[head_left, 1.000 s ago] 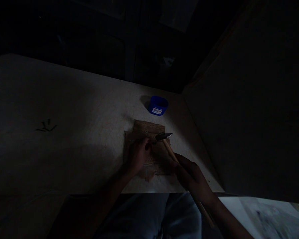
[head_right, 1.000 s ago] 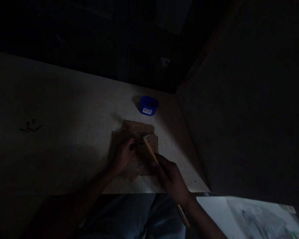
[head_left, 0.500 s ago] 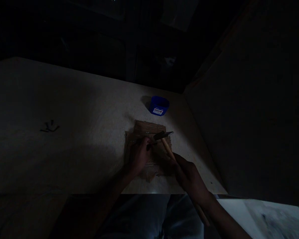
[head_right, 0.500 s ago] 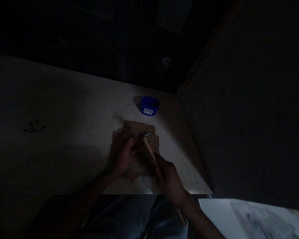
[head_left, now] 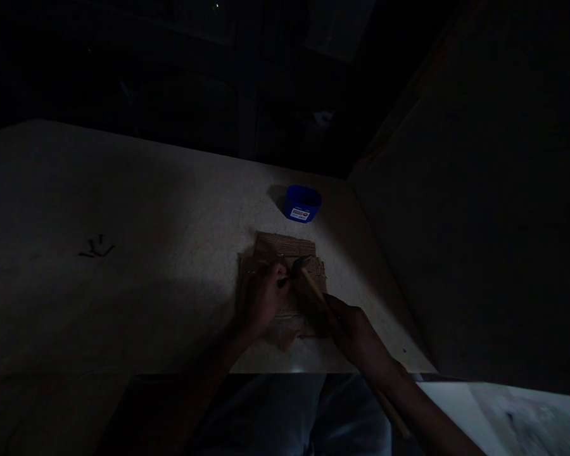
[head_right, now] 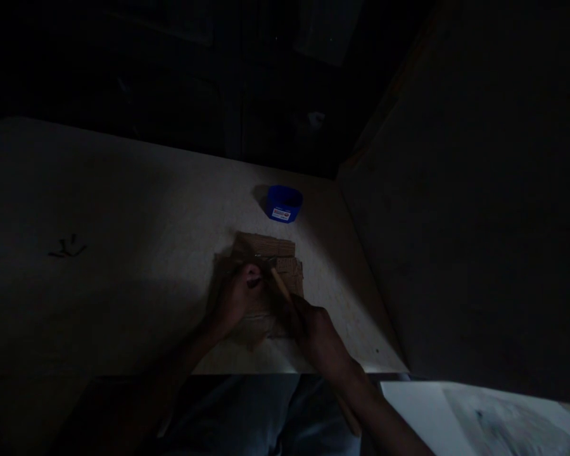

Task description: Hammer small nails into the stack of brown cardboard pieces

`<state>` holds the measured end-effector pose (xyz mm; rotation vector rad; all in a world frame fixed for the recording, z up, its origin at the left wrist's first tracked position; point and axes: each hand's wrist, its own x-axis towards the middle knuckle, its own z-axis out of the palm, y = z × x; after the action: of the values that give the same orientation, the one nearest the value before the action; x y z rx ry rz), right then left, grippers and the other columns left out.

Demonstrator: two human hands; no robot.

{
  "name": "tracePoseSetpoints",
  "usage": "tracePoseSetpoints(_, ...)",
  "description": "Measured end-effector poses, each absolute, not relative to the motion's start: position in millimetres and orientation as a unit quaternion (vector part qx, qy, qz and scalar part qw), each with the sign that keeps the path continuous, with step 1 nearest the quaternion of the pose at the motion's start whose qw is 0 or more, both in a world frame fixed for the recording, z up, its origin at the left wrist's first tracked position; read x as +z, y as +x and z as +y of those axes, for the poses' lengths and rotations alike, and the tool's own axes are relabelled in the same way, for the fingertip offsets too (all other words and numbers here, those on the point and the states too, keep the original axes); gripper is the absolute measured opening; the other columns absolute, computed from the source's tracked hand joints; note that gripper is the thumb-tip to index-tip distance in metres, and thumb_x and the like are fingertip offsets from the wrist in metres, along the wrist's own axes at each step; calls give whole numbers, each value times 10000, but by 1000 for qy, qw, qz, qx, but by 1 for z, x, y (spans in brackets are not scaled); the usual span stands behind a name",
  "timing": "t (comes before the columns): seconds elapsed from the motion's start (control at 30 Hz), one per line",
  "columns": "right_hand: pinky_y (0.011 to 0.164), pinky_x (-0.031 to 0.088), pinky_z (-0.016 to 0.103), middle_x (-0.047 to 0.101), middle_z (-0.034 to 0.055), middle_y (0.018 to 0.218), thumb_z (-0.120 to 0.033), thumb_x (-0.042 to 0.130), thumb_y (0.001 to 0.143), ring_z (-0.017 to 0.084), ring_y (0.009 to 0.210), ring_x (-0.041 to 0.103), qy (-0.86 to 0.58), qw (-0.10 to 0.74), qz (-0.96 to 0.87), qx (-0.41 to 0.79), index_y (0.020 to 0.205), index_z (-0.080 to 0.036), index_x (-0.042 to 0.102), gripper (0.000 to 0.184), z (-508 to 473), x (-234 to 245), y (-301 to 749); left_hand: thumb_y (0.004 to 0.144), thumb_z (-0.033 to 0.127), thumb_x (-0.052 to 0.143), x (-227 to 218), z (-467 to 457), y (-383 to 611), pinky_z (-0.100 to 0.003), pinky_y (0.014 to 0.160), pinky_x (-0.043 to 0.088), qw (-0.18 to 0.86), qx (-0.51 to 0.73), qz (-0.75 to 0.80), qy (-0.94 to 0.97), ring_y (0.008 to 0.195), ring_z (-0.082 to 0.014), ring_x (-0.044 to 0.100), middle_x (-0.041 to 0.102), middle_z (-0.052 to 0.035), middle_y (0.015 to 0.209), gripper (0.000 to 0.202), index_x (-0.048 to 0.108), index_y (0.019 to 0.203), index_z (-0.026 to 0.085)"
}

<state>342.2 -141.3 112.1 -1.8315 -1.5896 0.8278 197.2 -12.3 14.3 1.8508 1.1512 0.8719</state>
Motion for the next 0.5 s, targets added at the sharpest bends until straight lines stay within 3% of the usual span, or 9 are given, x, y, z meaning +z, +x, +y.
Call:
tracePoseSetpoints(0.3,633,522,282,779,107,898,-394,408,985,245,754,735,-694,262,-587,325,1158,-131,704,432,-142,107,339,779,74,684,11,-10,196,-248,711,526,390,325,470,722,879,-174,732,741,-18,921,225,606,931,222)
tracePoseSetpoints(0.5,682,527,274,773,115,992,-366,385,999,227,789,733,-687,291,-592,305,1199,-153,675,411,-142,111,335,791,62,670,18,-10,197,-253,729,531,410,303,473,719,891,-170,731,751,-29,942,210,610,920,217)
